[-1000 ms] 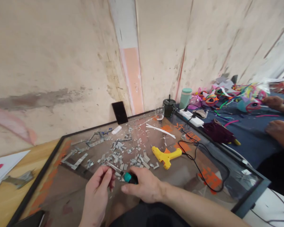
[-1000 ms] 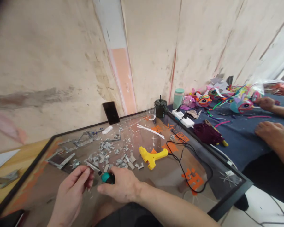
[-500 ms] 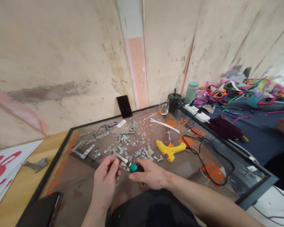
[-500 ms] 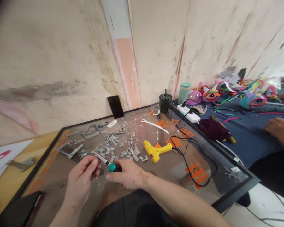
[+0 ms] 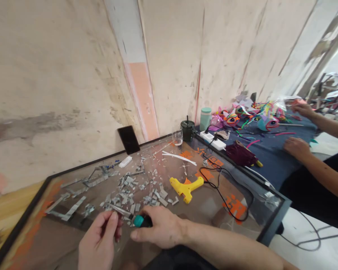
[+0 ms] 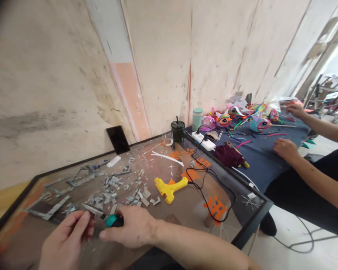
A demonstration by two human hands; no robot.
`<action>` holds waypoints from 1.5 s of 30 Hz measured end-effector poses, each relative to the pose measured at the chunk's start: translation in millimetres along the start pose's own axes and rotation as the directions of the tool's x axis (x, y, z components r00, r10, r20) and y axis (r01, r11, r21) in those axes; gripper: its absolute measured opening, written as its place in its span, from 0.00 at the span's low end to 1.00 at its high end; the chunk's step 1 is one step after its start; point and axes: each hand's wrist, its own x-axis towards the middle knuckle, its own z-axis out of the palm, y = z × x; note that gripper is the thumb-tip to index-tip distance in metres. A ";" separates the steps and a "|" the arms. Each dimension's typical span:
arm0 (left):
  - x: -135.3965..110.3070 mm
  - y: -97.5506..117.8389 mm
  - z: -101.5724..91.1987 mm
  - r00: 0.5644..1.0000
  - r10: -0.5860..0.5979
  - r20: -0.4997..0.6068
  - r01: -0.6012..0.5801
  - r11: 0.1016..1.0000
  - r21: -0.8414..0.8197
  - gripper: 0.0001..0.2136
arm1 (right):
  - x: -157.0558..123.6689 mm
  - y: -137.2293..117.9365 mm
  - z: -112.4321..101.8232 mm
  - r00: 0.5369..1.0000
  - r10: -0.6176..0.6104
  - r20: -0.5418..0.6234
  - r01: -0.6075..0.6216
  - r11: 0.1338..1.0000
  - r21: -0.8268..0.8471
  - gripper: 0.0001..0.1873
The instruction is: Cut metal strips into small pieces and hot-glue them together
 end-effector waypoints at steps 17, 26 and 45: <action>-12.5 21.1 10.6 0.999 -0.034 0.034 0.041 0.968 -0.246 0.09 | 1.2 13.2 14.2 0.981 -0.082 0.177 0.001 0.909 0.418 0.17; -7.6 9.0 8.3 1.000 -0.020 -0.009 0.019 0.986 -0.168 0.10 | 0.8 10.9 11.6 0.992 -0.062 0.110 0.007 0.896 0.444 0.16; -9.4 9.9 8.1 0.999 0.048 0.006 -0.048 0.997 -0.063 0.09 | 2.0 16.5 10.9 0.993 -0.067 0.099 0.022 0.916 0.400 0.13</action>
